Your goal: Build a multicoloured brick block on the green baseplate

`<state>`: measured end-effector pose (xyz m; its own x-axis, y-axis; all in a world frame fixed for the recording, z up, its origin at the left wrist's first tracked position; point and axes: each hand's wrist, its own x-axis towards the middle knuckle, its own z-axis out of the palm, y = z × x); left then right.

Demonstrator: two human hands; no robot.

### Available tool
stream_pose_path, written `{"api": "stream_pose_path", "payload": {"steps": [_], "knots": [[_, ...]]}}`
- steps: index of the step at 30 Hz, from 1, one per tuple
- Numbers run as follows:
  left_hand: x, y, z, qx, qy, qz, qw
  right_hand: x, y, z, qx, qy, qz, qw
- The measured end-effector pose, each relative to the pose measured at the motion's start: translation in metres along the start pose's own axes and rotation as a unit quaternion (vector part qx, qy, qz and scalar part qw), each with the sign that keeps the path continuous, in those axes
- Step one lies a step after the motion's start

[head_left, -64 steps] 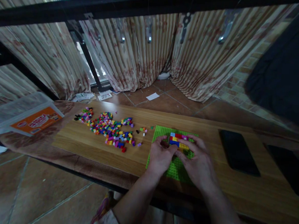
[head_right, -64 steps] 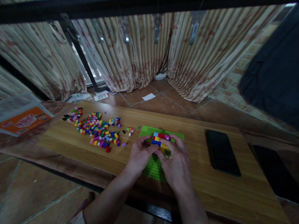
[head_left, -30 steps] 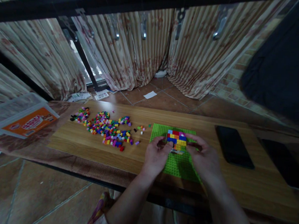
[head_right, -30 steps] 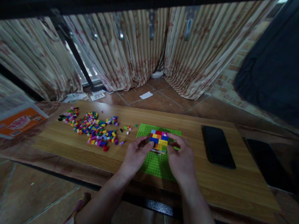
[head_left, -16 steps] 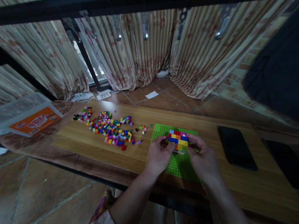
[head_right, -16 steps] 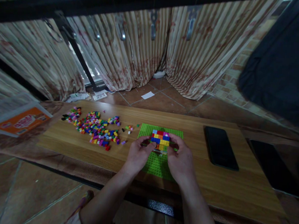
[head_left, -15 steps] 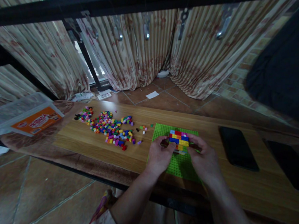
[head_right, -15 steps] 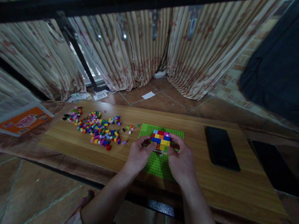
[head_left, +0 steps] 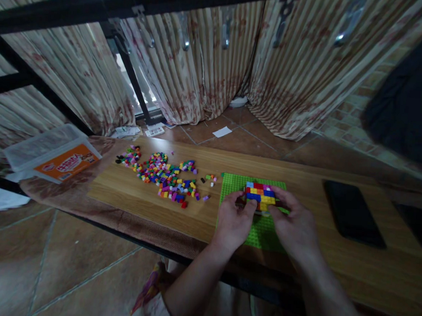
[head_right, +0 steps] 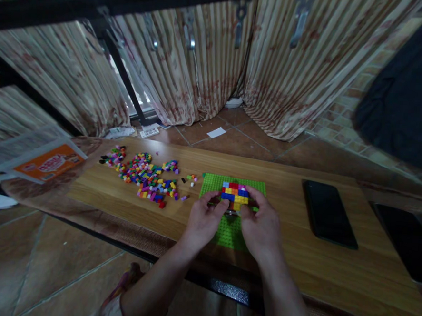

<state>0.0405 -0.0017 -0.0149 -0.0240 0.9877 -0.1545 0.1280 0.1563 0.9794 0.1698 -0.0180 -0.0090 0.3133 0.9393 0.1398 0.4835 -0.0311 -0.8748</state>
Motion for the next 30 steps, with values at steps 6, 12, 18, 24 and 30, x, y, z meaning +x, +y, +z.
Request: {"api": "stream_pose_path", "payload": {"steps": [6, 12, 18, 24, 30], "knots": [[-0.003, -0.003, -0.003, 0.031, 0.000, 0.034, 0.999, -0.001, 0.002, 0.003, -0.016, 0.001, -0.013, 1.000], [-0.011, 0.004, -0.004, 0.065, -0.028, 0.058, 0.996, -0.002, 0.001, 0.004, -0.032, 0.000, -0.002, 0.999], [-0.014, 0.005, -0.003, 0.087, -0.027, 0.064, 0.994, -0.003, -0.001, 0.005, -0.047, 0.003, -0.005, 0.999], [-0.014, 0.005, -0.005, 0.104, -0.026, 0.066, 0.992, -0.004, -0.005, 0.006, -0.050, -0.002, 0.009, 0.999], [-0.010, 0.010, -0.013, 0.120, -0.037, 0.064, 0.990, -0.004, -0.007, 0.006, -0.040, -0.013, 0.013, 0.999]]}}
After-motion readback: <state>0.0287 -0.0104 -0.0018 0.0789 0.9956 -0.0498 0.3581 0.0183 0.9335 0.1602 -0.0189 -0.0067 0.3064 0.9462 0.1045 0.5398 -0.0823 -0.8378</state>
